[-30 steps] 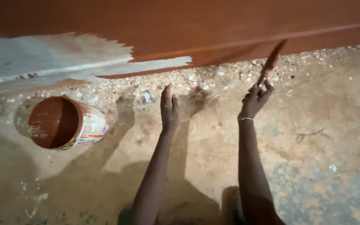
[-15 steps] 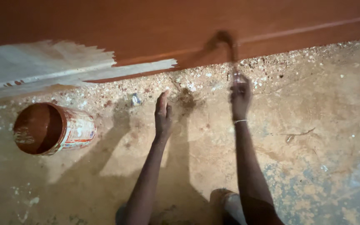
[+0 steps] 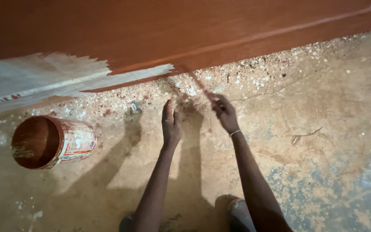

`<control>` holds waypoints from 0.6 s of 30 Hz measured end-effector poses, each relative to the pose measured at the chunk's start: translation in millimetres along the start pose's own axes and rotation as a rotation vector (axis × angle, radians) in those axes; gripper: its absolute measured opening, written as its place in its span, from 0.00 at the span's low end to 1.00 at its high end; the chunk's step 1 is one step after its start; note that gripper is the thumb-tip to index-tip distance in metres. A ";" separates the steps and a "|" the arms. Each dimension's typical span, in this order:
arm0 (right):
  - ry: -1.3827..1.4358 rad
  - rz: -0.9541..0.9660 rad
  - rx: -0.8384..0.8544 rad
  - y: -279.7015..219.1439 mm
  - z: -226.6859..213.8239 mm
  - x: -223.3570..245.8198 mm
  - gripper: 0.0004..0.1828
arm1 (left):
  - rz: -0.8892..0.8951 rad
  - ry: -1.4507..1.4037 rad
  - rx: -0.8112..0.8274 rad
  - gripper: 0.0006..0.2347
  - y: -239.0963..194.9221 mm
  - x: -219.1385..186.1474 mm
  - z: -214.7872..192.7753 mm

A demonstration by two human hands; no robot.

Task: The person paints a wall with reddish-brown paint using a brush. They repeatedly dip the brush into a bucket on the floor and apply paint to the lower section of the wall, working along the baseboard.

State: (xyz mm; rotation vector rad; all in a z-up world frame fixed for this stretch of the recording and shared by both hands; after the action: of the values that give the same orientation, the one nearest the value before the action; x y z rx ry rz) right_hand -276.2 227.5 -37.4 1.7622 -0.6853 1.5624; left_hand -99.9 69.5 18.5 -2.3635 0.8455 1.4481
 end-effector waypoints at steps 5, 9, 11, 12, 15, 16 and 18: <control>0.099 -0.027 -0.596 11.2 -56.4 -5.0 0.18 | -0.007 -0.005 0.020 0.19 -7.5 6.2 2.5; 0.160 -0.040 -0.572 10.0 -49.2 -18.9 0.17 | -0.001 -0.025 0.042 0.19 -5.0 7.5 4.9; 0.017 -0.034 -0.316 2.5 -28.1 -26.4 0.21 | -0.009 -0.032 0.045 0.19 -3.4 8.4 7.5; -0.076 -0.055 -0.131 2.7 -14.8 -29.1 0.27 | -0.009 -0.027 0.035 0.19 -0.6 7.7 9.2; -0.052 -0.224 0.136 -6.0 14.3 -31.2 0.24 | -0.009 -0.050 0.017 0.18 9.1 3.5 13.2; -0.016 -0.122 0.142 -8.9 17.3 -35.0 0.24 | -0.015 -0.060 0.018 0.18 7.6 3.1 13.3; -0.011 -0.012 0.020 -7.9 10.7 -40.4 0.23 | 0.006 -0.054 0.026 0.19 3.6 2.0 13.5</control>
State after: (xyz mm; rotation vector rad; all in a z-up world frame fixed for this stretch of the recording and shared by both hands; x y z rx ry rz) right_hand -269.2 222.3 -79.0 1.7880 -0.6647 1.5577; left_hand -111.3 72.5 10.6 -2.2942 0.8536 1.4868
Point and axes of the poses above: each hand's wrist, its own y-axis towards the middle knuckle, its own z-axis out of the palm, x = y × z, the point moved 2 cm from there along y, towards the middle knuckle, and after that the axes turned 14 degrees about -z, right-handed, at the moved point
